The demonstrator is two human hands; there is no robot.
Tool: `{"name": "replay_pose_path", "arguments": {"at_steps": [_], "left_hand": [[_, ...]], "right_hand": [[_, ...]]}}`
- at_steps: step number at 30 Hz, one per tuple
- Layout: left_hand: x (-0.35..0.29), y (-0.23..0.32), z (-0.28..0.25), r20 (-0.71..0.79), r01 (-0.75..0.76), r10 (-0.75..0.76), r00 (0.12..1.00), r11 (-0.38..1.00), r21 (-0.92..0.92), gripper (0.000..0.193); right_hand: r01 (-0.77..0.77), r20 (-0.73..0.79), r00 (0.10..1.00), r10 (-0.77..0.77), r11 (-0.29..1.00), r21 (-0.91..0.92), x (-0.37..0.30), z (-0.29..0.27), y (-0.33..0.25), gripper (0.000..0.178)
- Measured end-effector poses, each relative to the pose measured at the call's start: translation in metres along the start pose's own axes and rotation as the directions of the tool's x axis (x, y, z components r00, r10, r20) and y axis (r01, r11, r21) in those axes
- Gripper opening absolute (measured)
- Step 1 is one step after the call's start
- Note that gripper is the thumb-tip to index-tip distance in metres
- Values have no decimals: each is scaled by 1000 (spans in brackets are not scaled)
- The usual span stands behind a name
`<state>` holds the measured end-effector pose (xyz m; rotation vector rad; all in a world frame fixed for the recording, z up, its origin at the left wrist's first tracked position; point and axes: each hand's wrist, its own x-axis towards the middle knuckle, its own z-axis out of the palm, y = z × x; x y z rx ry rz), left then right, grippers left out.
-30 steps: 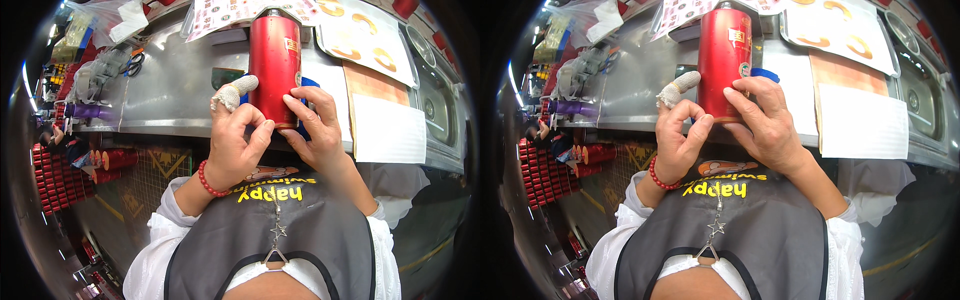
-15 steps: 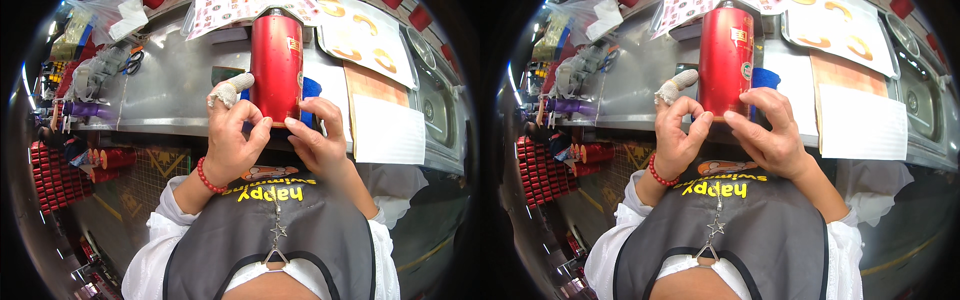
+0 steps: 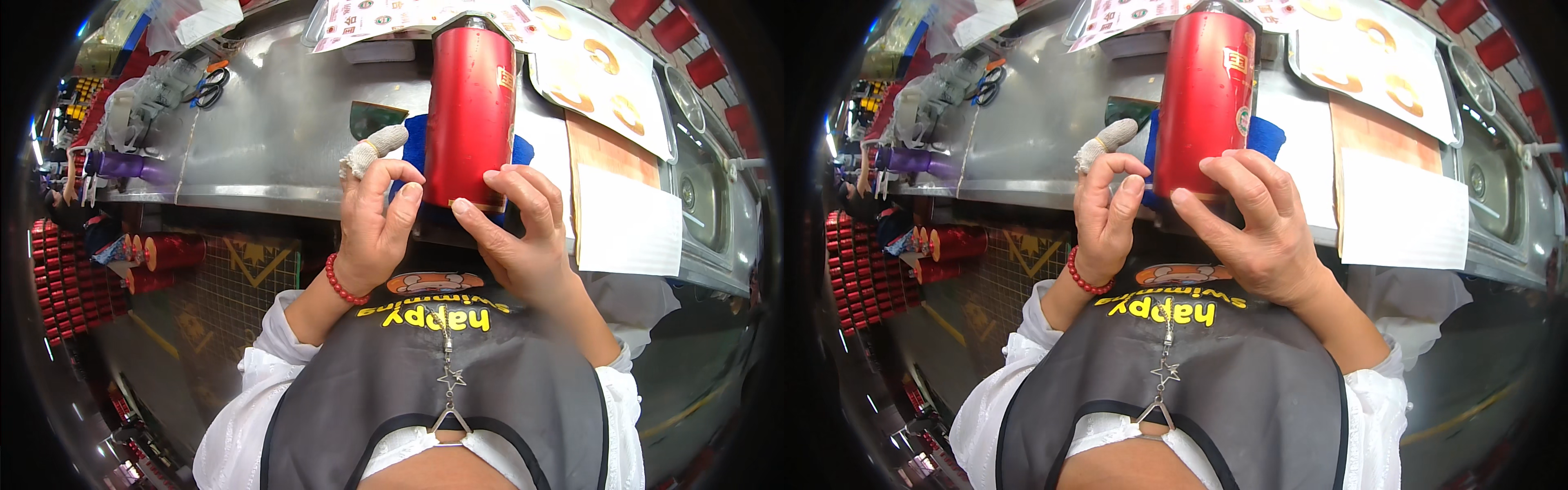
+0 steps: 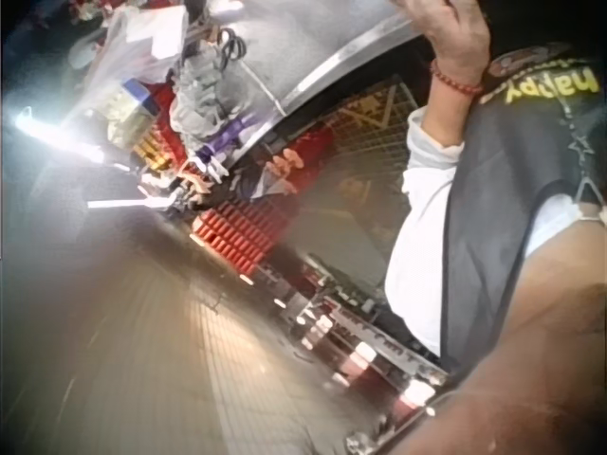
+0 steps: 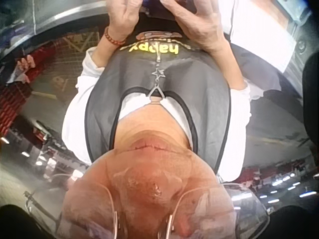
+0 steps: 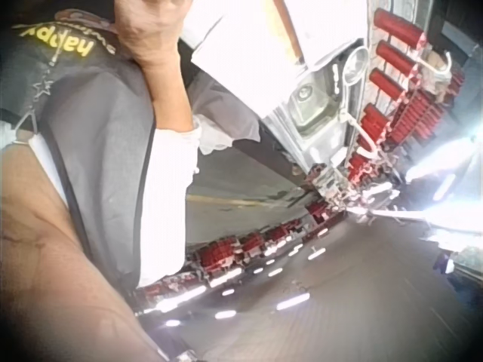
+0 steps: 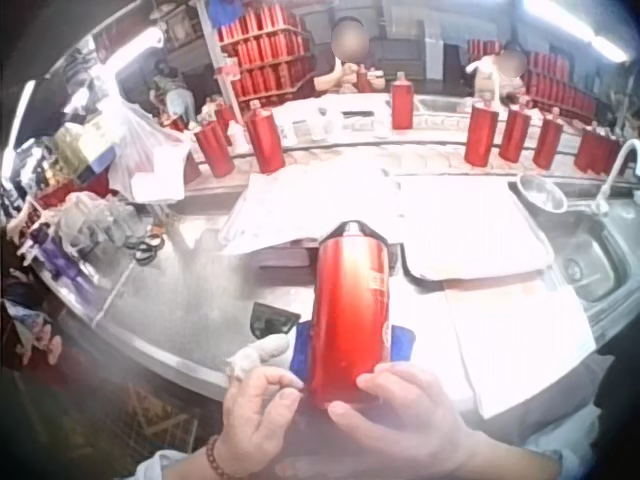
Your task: The person applies a red label to a cylindrical red container, smoothing it around the body. They then apply a gold circular sticker to the container's top opening and rub it with a green pad. The person repeats this process on a second container, handling each item one at a time.
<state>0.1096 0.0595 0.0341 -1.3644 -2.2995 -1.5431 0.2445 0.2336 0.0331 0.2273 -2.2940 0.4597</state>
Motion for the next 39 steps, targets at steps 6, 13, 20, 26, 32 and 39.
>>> {"name": "replay_pose_path", "arguments": {"at_steps": [6, 13, 20, 26, 32, 39], "left_hand": [[-10, -14, 7, 3, 88, -89, 996, 972, -220, 25], [-10, -35, -4, 117, -162, 135, 984, 948, 275, 64], [16, -33, -17, 309, -212, 137, 941, 951, 225, 31], [25, -19, -27, 450, 72, -11, 893, 990, -118, 24], [17, -15, -20, 302, 10, 80, 950, 958, -286, 53], [24, -32, -13, 296, -389, 311, 903, 884, 259, 69]], "right_hand": [[-37, 100, 994, 33, 999, 36, 14, -4, -9, 48], [-267, 90, 962, 259, 960, 85, -10, -5, -1, 68], [-278, 57, 960, 274, 957, 87, -12, 2, 0, 69], [-312, 46, 950, 309, 940, 134, -11, 5, -2, 69], [-283, 70, 958, 278, 956, 74, -10, 2, 0, 63], [-270, -9, 962, 273, 956, 110, -14, 6, 4, 69]]}}
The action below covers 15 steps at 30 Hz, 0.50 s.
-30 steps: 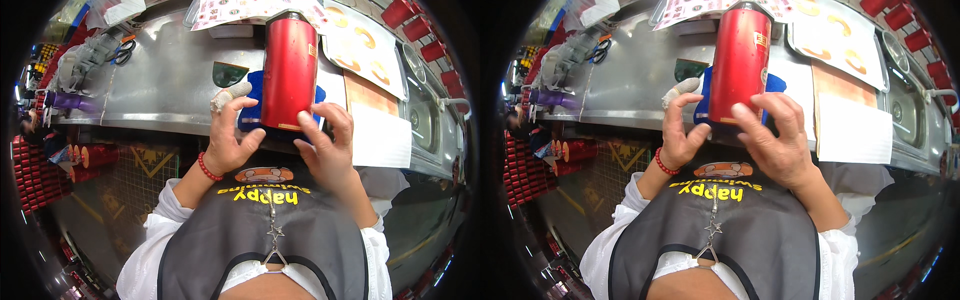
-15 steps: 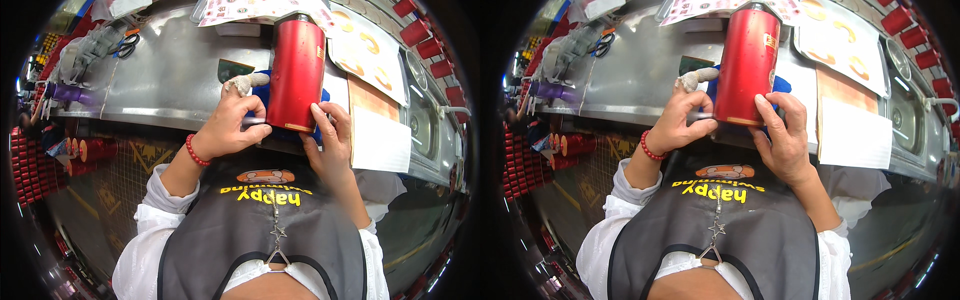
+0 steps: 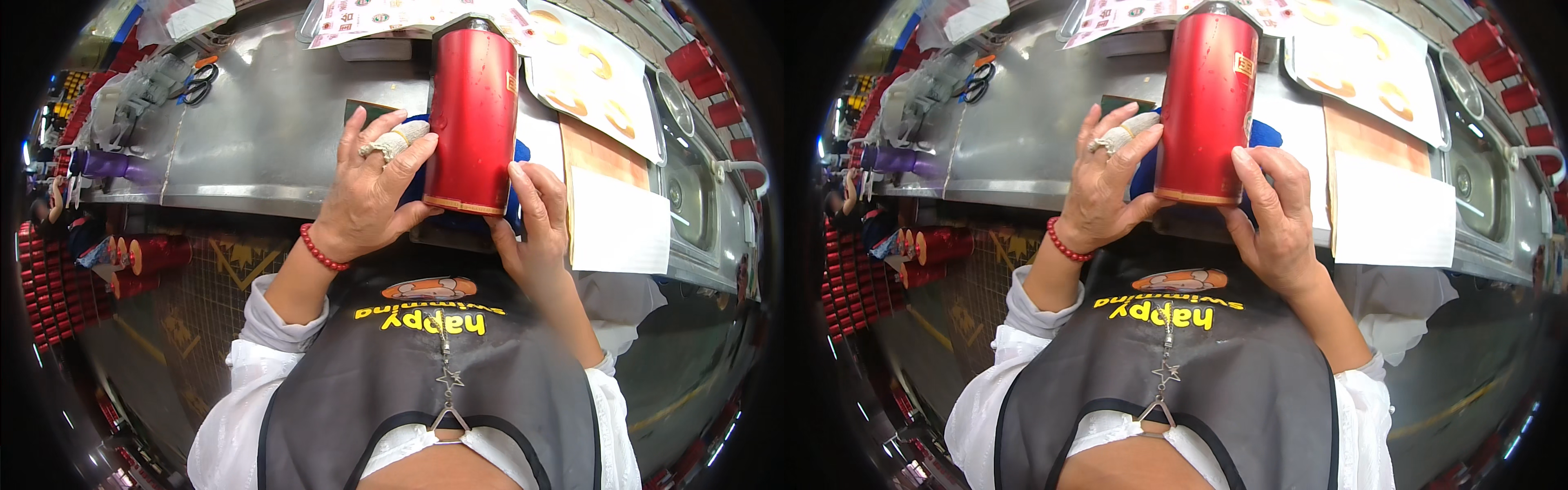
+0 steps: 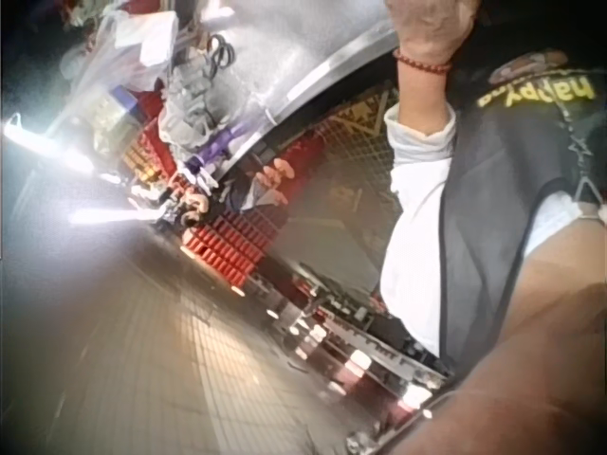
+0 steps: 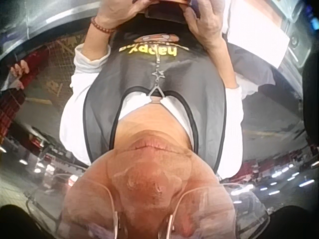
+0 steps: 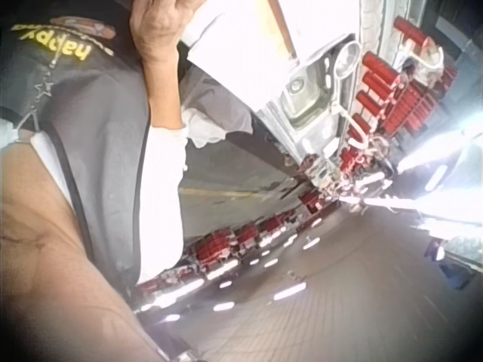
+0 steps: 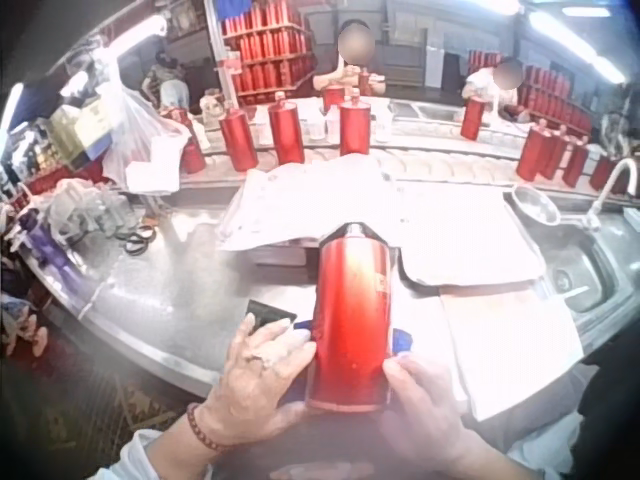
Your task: The person applies a red label to a cylindrical red container, smoothing it around the body. They then apply a gold circular sticker to the container's top opening and rub it with a green pad. The person repeats this process on a second container, handling each item one at a time.
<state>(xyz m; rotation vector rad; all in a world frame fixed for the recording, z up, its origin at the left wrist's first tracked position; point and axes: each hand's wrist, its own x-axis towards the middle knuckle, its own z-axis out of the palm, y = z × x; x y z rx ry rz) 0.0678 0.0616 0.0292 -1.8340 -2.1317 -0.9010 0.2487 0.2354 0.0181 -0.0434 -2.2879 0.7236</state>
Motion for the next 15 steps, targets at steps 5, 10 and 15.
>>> {"name": "replay_pose_path", "arguments": {"at_steps": [5, 10, 15], "left_hand": [[1, 6, 11, 22, 207, -249, 968, 747, -631, 73], [1, 14, 30, 27, 239, -323, 946, 638, -732, 79], [0, 16, 30, 59, 264, -336, 940, 608, -749, 82]], "right_hand": [[-2, 12, 1000, 2, 1000, -19, -5, 1, 1, 66], [20, 57, 998, -16, 997, -70, -5, -2, 0, 58], [7, 54, 999, -4, 998, -58, -6, -1, -1, 58]]}}
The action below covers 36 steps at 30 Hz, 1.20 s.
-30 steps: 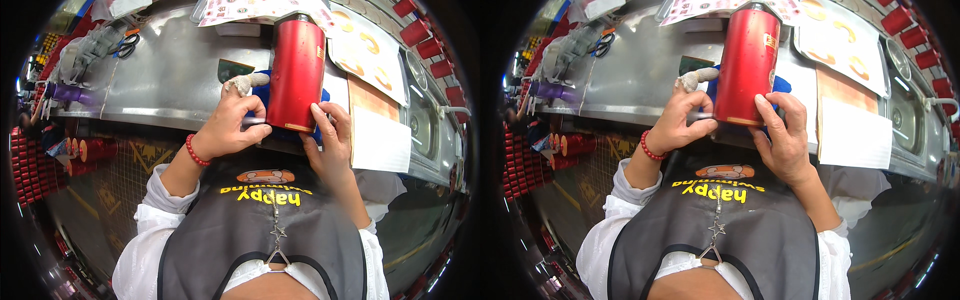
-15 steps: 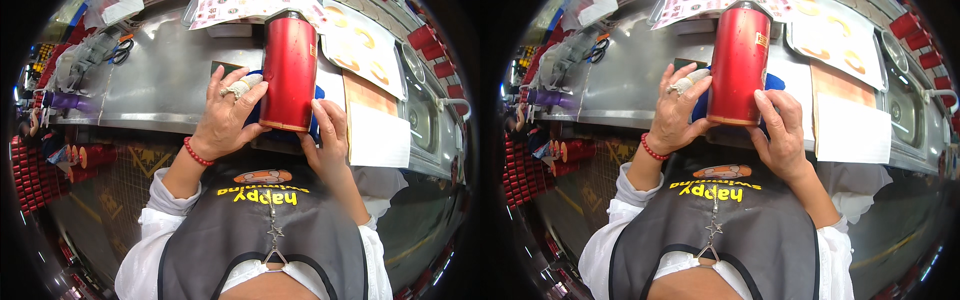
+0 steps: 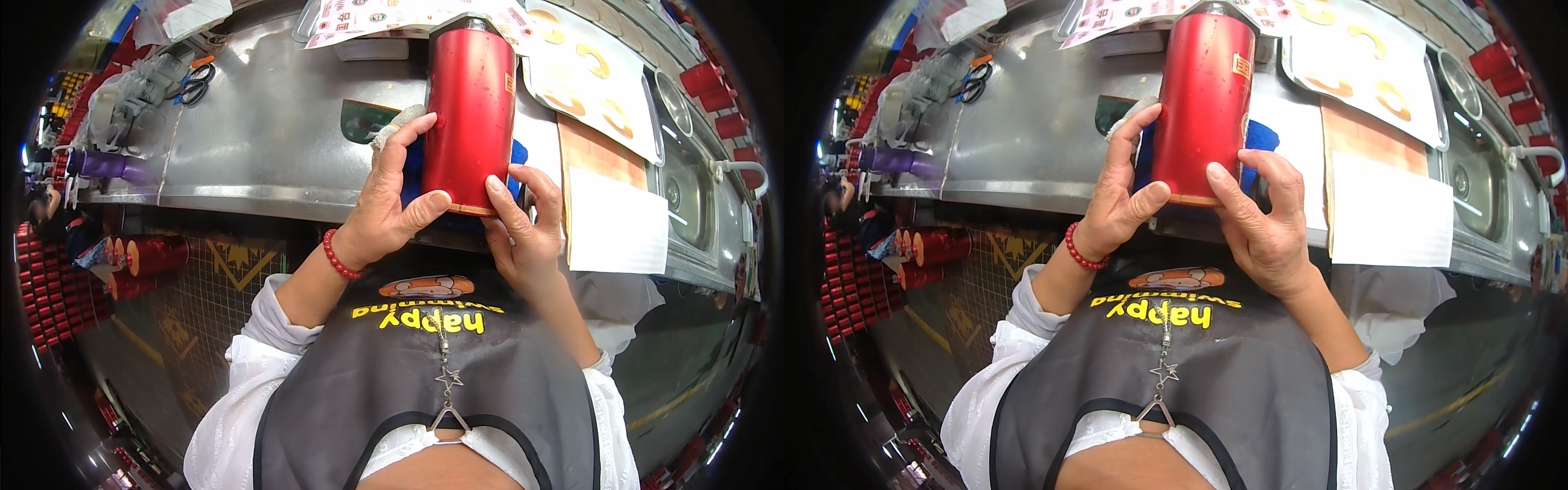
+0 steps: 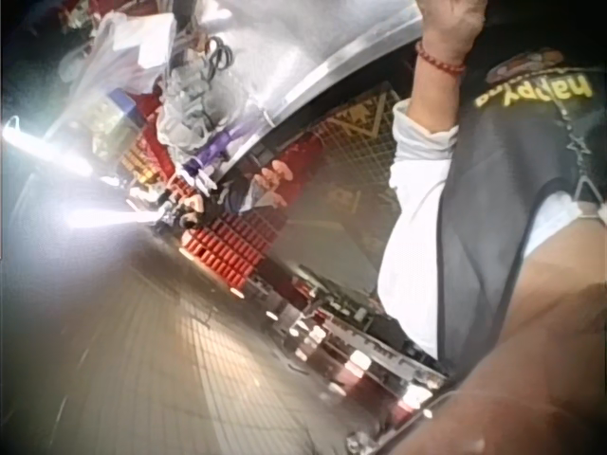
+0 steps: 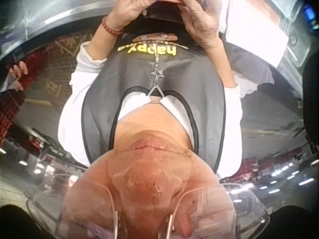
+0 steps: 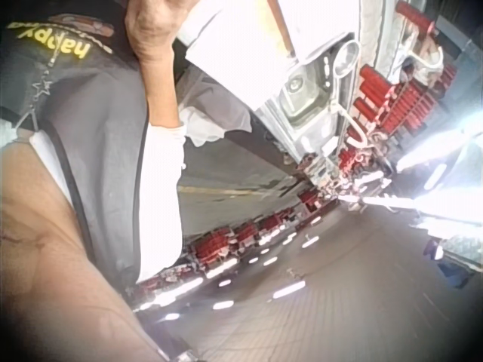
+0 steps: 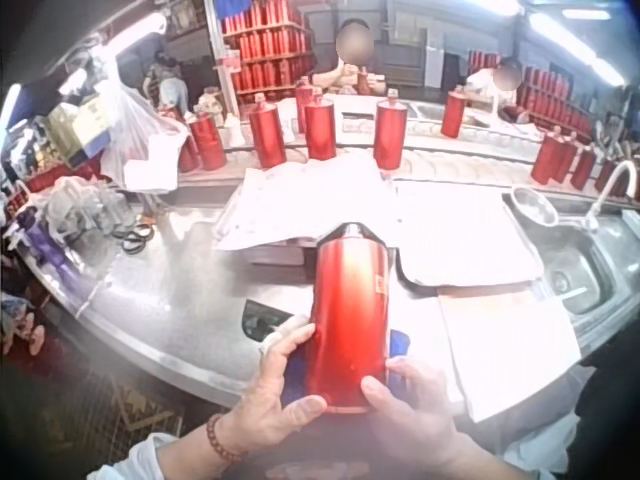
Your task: The person applies a red label to a cylindrical red container, smoothing it around the body. They then apply a gold circular sticker to the container's top opening and rub it with a green pad. The person repeats this process on a second container, handling each item one at a time.
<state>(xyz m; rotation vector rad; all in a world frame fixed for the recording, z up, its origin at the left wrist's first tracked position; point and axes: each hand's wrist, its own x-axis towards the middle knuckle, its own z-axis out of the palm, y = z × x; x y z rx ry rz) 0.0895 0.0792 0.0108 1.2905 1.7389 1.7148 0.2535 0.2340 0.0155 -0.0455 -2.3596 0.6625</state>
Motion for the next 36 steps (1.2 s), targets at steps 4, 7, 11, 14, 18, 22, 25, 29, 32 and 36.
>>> {"name": "replay_pose_path", "arguments": {"at_steps": [4, 7, 11, 14, 18, 22, 25, 29, 32, 36], "left_hand": [[0, 2, 0, -12, -20, 20, 1000, 999, 27, 84], [-1, 3, 2, -12, -1, 1, 1000, 1000, -8, 86], [-4, -3, -8, 47, -92, 86, 995, 986, 136, 88], [-4, -2, -7, 33, -47, 43, 999, 991, 124, 88], [-1, 1, 0, -5, -46, 47, 999, 989, 142, 85], [-1, 2, 1, -33, -55, 62, 998, 984, 170, 81], [0, 4, 3, -42, -59, 68, 997, 980, 188, 81], [-1, 3, 5, -52, -55, 66, 996, 980, 193, 79], [-2, 2, 6, -68, -37, 42, 997, 996, 79, 77], [-14, -5, 10, -137, -5, -21, 990, 982, -188, 74]], "right_hand": [[-3, -6, 1000, 3, 1000, 17, 0, 2, 0, 58], [-15, 1, 1000, 15, 1000, 21, -1, 1, 0, 59], [-12, -12, 1000, 12, 999, 35, 1, 0, 0, 62], [25, -27, 999, -24, 999, 30, -1, 0, 1, 65], [39, -11, 999, -39, 999, -4, -2, 0, 0, 66], [30, -13, 999, -30, 1000, 0, -1, 0, -1, 65], [27, -11, 1000, -27, 1000, -4, -1, 0, -1, 66], [20, -14, 1000, -20, 1000, 2, -2, 1, -1, 66], [19, -12, 1000, -19, 1000, -4, -2, 0, -1, 65], [12, -11, 1000, -12, 1000, 3, -2, 0, -3, 65]]}}
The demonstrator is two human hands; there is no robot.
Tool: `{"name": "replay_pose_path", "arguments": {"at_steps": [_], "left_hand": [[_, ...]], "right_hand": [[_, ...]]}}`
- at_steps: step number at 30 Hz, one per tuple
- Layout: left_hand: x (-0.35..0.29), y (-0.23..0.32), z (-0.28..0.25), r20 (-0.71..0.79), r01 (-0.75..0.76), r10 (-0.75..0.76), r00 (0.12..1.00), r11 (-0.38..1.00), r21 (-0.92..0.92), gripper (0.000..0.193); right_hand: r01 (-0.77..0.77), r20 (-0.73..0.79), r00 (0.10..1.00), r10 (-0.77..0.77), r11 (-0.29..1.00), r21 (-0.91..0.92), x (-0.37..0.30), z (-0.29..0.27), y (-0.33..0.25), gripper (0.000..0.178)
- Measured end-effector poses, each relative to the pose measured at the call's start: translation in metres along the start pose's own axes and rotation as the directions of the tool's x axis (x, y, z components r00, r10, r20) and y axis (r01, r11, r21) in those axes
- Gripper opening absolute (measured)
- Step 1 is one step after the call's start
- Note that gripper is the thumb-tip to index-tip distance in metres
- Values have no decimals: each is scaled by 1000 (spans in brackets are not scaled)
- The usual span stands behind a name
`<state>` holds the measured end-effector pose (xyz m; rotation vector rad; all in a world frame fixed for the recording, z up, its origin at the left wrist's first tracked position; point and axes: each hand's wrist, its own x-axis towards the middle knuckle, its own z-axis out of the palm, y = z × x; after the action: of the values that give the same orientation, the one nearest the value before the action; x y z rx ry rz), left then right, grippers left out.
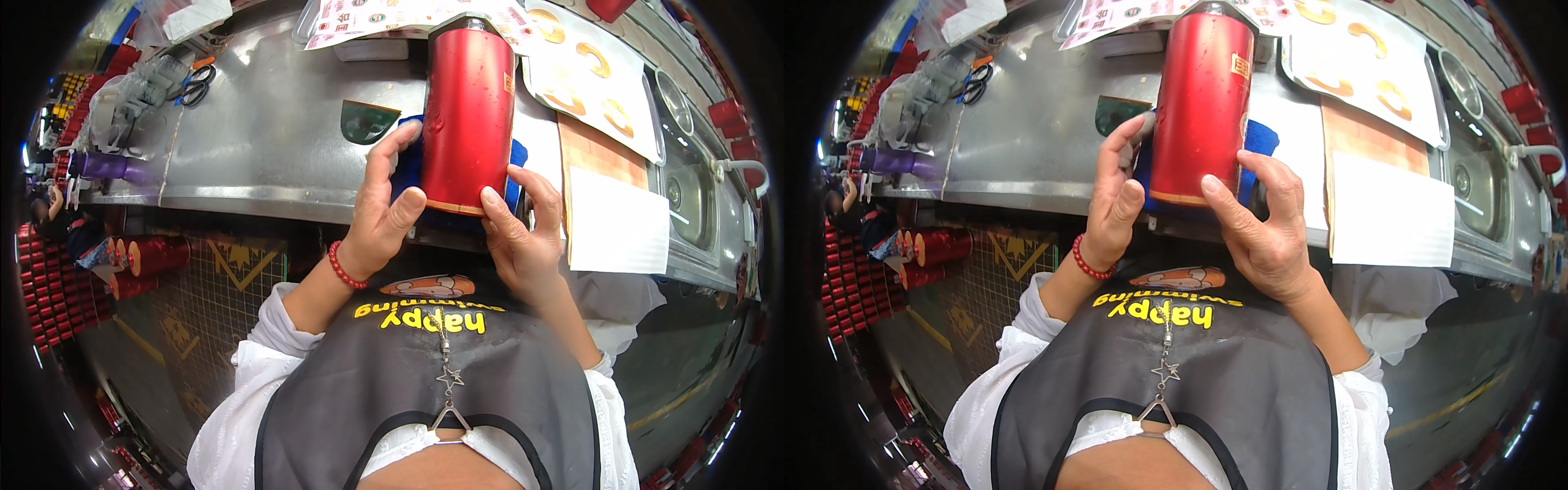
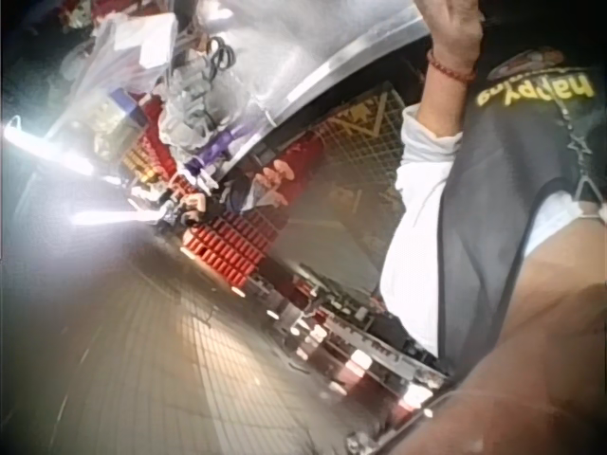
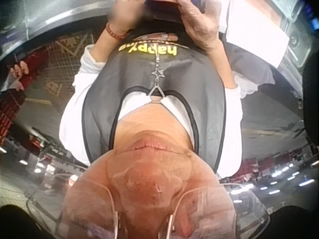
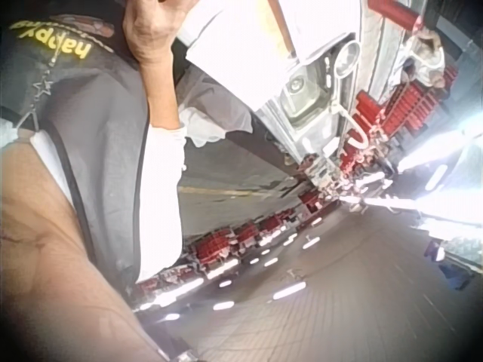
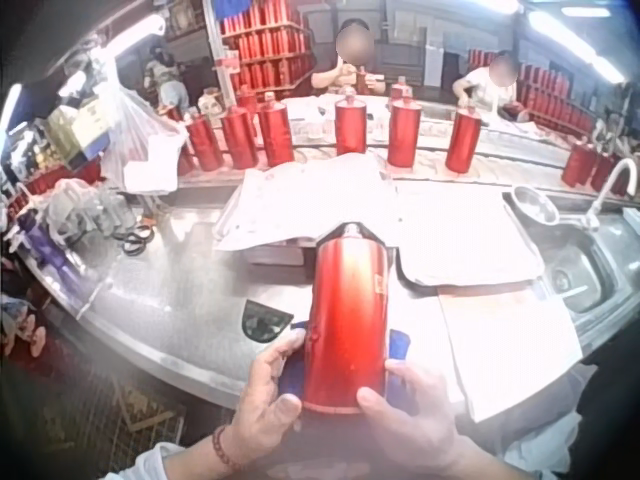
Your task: The person applies a red label to a cylindrical red container, smoothing it around the body. They then apply a gold circular sticker to the container's top opening and rub it with a green pad. The person repeats this process on a second container, handling each item one at a time.
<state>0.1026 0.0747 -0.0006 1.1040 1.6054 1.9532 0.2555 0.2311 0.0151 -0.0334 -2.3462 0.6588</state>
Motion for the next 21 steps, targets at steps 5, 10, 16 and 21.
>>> {"name": "replay_pose_path", "arguments": {"at_steps": [5, 10, 16, 21], "left_hand": [[-4, 2, 8, -30, -22, 29, 999, 982, 190, 72], [-3, 8, 10, -32, -28, 40, 999, 951, 307, 70], [-3, 7, 13, -33, -46, 61, 998, 944, 327, 71], [-5, 8, 13, -37, -50, 64, 997, 951, 306, 69]], "right_hand": [[11, -18, 1000, -11, 1000, 8, 0, 1, 1, 66], [9, -17, 1000, -9, 1000, 7, -1, 2, 2, 66], [-1, -9, 1000, 1, 1000, 15, 0, 1, 0, 67], [5, -21, 1000, -5, 1000, 22, -1, 1, 2, 68]]}}
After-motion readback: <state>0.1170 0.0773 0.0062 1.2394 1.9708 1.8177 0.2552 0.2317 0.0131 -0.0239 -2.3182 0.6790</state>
